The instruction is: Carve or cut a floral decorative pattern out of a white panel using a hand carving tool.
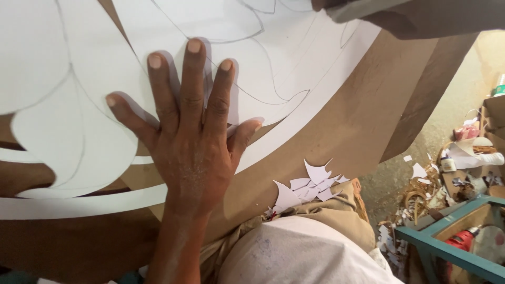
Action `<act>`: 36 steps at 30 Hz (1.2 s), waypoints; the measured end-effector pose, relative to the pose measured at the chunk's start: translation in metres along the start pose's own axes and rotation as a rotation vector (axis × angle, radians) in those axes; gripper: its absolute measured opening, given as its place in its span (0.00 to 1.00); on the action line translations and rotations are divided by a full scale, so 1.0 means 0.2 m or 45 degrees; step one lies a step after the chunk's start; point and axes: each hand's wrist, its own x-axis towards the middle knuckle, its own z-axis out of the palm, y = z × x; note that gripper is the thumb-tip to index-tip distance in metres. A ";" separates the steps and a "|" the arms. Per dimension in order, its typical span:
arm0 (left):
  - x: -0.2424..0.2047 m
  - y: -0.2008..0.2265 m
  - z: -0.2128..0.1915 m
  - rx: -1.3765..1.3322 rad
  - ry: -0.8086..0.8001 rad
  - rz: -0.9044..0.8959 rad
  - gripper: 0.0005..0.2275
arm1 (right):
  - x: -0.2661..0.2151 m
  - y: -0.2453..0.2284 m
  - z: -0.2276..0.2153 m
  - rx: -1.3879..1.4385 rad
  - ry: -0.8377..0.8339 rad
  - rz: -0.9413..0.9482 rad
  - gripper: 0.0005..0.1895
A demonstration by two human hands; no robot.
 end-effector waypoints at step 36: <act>0.00 0.03 -0.01 0.049 0.035 0.006 0.34 | 0.23 -0.55 0.43 0.203 1.479 0.861 0.11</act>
